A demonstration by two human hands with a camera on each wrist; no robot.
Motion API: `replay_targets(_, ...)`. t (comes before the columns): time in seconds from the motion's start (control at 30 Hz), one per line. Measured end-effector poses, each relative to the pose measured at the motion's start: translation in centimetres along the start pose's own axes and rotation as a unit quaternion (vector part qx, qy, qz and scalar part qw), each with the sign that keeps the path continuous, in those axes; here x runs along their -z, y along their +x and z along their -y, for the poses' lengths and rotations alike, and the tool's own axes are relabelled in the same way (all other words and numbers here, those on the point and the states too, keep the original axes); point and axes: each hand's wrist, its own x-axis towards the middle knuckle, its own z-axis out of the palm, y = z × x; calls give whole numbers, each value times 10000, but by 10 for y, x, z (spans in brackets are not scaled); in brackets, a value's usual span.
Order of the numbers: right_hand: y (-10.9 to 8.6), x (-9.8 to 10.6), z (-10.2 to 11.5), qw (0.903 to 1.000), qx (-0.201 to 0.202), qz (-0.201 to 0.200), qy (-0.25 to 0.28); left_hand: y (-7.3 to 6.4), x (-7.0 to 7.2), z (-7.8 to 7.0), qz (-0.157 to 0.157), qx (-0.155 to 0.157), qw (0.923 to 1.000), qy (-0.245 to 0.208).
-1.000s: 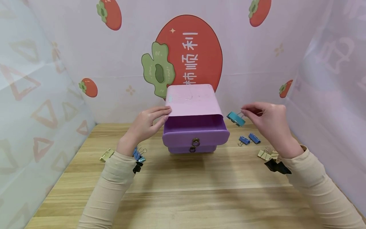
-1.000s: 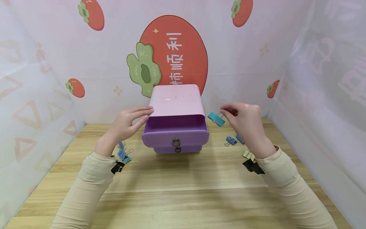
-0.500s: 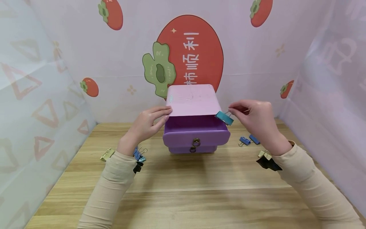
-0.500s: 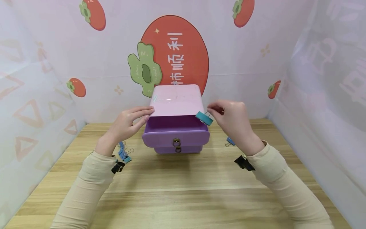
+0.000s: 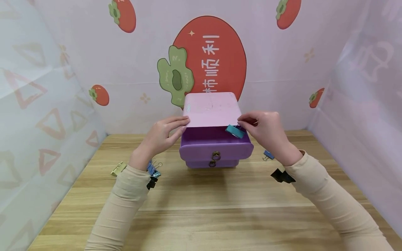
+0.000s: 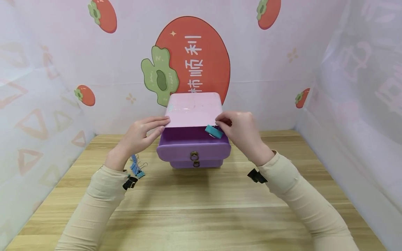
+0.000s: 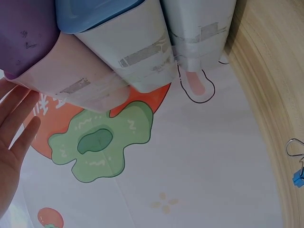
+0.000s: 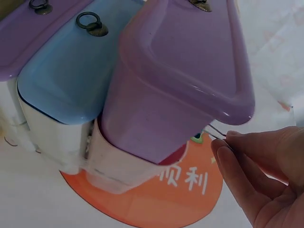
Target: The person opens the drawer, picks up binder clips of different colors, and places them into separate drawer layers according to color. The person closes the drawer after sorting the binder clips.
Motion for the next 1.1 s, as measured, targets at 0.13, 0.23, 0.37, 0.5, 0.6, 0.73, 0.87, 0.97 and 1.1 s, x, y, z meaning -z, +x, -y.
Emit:
replay_targets(0.13,2,-6,1,9999,-21,70,152,0,0,0,-4,-2,10000,-17)
replay_targets(0.23,2,-8,2,9997,11,119,206,1,0,0,-2,-3,10000,-51)
replay_targets(0.37,3,-11,6,9996,69,268,100,1,0,0,9,21,10000,-60)
replay_targets(0.5,5,-13,11,9985,-40,551,4,1,0,0,6,11,10000,-17)
replay_targets(0.6,6,-15,13,9970,-168,760,-27,0,0,0,-2,-11,10000,-4)
replay_targets(0.73,7,-18,14,9951,-271,947,-104,-1,0,1,3,-28,10000,-14)
replay_targets(0.87,8,-22,15,9934,-326,1067,-264,-1,1,1,11,-31,10000,4)
replay_targets(0.97,8,-23,15,9923,-343,1141,-332,-1,0,1,7,-40,10000,21)
replay_targets(1.1,10,-24,16,9917,-329,1195,-341,-1,0,2,-5,-40,10000,1)
